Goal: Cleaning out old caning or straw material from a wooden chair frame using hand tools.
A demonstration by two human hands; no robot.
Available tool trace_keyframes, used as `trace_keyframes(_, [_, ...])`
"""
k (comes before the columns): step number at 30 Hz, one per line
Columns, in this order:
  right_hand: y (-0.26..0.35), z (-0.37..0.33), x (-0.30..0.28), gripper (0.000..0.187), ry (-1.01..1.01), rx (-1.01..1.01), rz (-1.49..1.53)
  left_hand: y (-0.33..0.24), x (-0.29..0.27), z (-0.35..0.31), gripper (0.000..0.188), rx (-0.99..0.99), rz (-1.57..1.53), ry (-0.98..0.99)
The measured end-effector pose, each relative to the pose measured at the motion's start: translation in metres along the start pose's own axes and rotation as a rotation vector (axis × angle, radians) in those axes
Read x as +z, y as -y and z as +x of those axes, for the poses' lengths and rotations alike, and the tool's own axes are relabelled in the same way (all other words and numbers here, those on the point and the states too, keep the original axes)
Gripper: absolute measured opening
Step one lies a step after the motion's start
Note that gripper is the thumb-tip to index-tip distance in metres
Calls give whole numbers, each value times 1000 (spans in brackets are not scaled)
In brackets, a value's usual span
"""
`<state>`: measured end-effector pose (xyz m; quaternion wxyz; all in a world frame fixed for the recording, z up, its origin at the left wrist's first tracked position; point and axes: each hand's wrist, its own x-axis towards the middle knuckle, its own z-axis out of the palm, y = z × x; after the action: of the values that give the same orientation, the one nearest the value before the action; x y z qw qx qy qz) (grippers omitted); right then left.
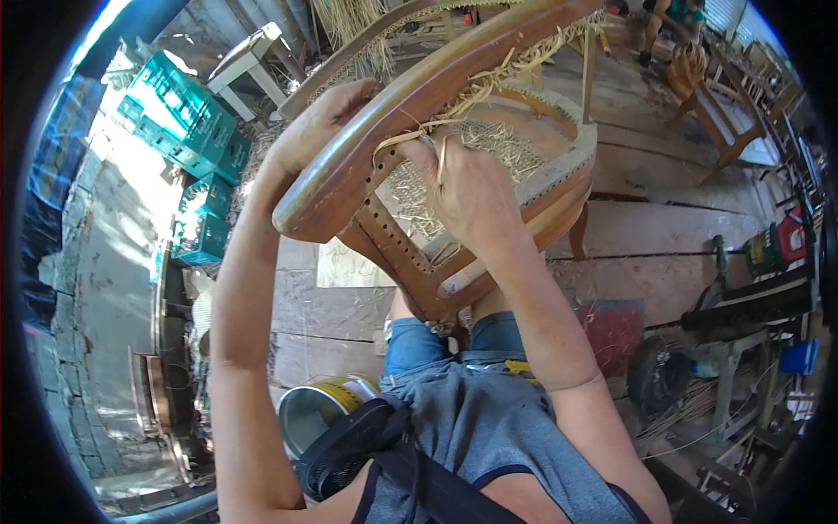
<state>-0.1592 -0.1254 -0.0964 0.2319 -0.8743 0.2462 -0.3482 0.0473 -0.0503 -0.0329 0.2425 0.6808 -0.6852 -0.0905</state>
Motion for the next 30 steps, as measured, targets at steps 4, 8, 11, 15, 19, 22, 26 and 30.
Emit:
trace_keyframes(4, [-10, 6, 4, 47, -81, -110, -134, 11, 21, -20, 35, -132, -807, -173])
trace_keyframes(8, [-9, 1, 10, 37, -81, -199, -79, 17, 54, -43, 32, -192, -1047, -236])
trace_keyframes(11, [-1, -4, 10, 37, -324, -186, -18, 23, 60, -38, 32, -167, -1213, -159])
trace_keyframes(15, [11, -11, 13, 26, -299, -42, 146, 25, 41, -28, 33, -160, -1014, -65])
trace_keyframes(19, [13, -14, 24, 22, -439, -64, 304, 17, 43, -31, 31, -376, -1319, -199])
trace_keyframes(22, [8, -12, 33, 20, -501, -118, 337, 17, 63, -38, 31, -70, -903, -571])
trace_keyframes(26, [4, -9, 43, 13, -561, -179, 325, 31, 85, -48, 41, -10, -819, -508])
trace_keyframes(30, [-1, -8, 46, 14, -630, -271, 387, 48, 122, -44, 48, 195, -1542, -438])
